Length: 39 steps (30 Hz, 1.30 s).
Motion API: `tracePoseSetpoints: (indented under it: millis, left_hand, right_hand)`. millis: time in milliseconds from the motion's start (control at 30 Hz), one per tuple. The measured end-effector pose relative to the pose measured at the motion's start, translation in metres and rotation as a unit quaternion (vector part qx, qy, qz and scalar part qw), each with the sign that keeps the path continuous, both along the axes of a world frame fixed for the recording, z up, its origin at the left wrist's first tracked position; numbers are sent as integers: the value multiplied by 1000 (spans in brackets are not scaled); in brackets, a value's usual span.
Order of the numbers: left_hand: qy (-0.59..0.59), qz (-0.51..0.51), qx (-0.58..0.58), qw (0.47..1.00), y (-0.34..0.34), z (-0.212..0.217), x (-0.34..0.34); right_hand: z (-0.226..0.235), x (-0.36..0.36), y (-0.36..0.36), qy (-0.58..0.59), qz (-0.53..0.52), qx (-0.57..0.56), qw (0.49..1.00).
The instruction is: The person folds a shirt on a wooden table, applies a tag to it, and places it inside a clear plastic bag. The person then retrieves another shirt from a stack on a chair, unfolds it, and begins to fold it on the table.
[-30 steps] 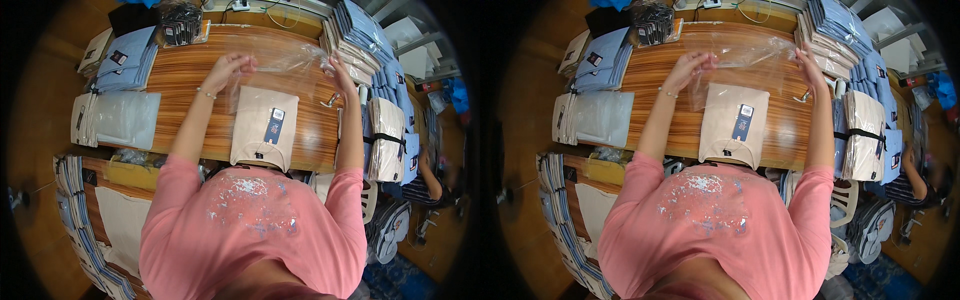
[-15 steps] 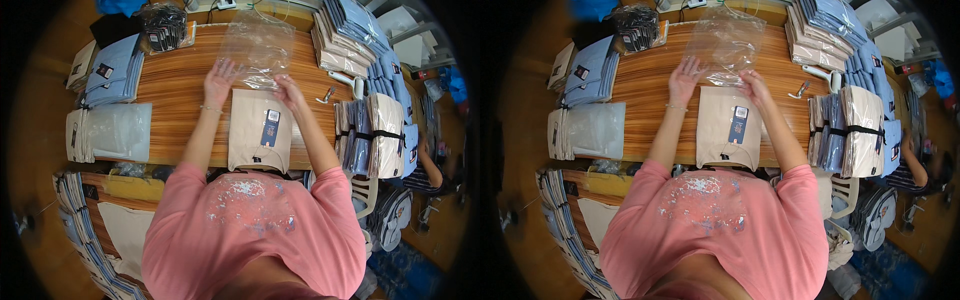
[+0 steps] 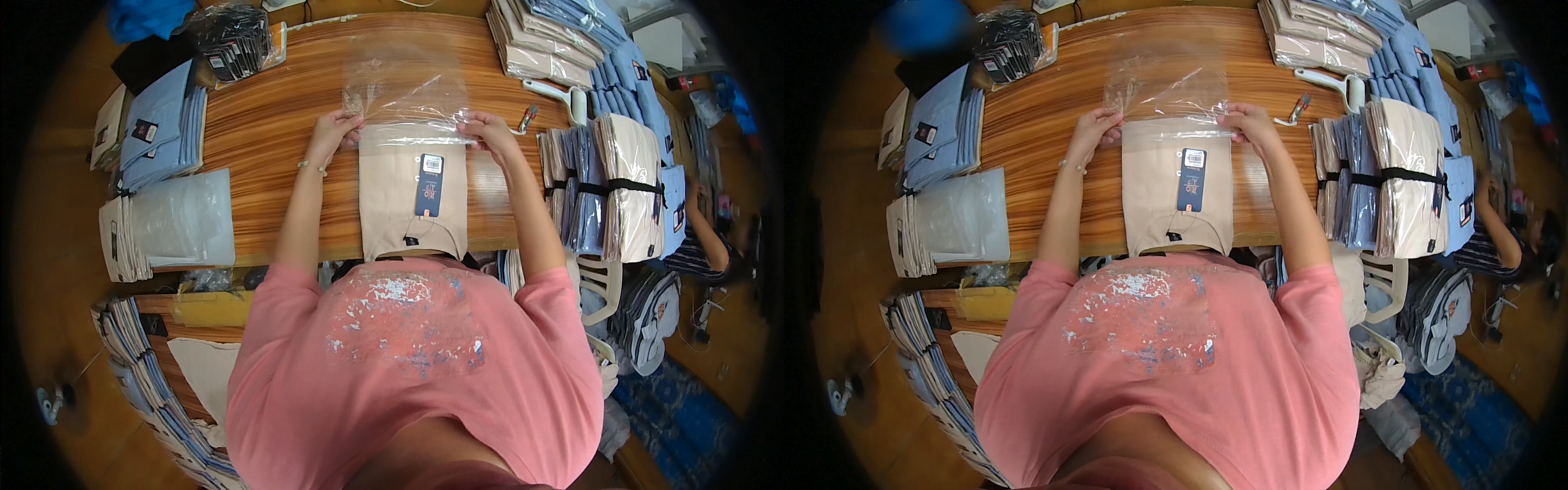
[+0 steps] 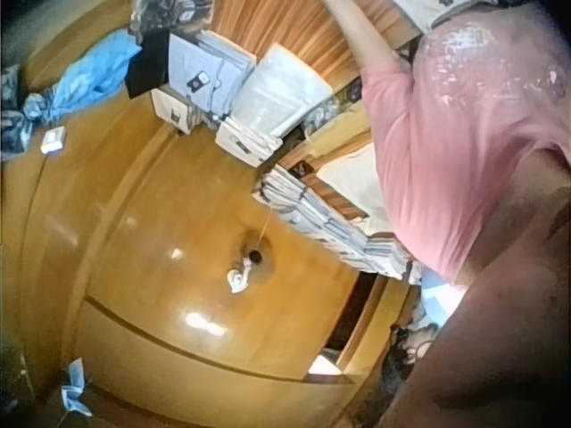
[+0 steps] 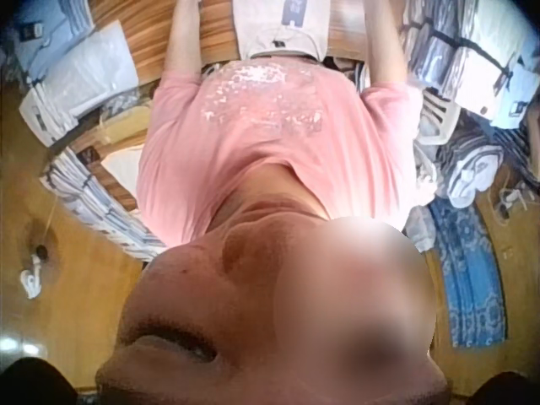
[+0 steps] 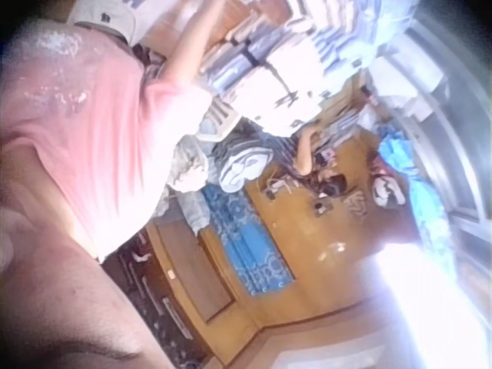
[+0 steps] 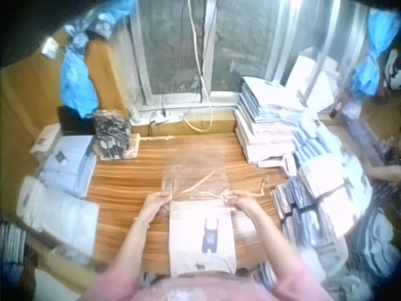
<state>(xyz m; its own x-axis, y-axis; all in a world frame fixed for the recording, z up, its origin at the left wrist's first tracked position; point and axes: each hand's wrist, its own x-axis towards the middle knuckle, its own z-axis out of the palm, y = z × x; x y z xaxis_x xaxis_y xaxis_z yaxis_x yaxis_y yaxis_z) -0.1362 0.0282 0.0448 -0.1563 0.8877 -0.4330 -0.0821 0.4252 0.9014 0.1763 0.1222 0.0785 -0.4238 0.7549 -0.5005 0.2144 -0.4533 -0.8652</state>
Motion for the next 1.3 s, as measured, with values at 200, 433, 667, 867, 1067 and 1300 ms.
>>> tracePoseSetpoints:
  millis: [200, 433, 667, 867, 1067, 1300]
  left_hand:
    - [363, -23, 58, 930, 24, -35, 16]
    - [26, -151, 5, 988, 17, -30, -9]
    - [46, -178, -41, 982, 15, -14, -2]
    - [35, -201, -103, 974, -32, -6, 8]
    - [-39, -197, -129, 971, -103, -14, 18]
    - [-93, -137, -95, 982, -197, -46, 47]
  right_hand:
    - [-84, -11, 37, 0, 10, 91, 996]
    - [-65, 9, 50, -98, 114, 10, 989]
    - [-44, 23, 42, -143, 197, -83, 966]
    - [-59, 44, -15, -31, 195, -180, 964]
    - [-62, 54, -77, -73, 164, -175, 968]
    - [-80, 82, -177, 20, 70, -237, 969]
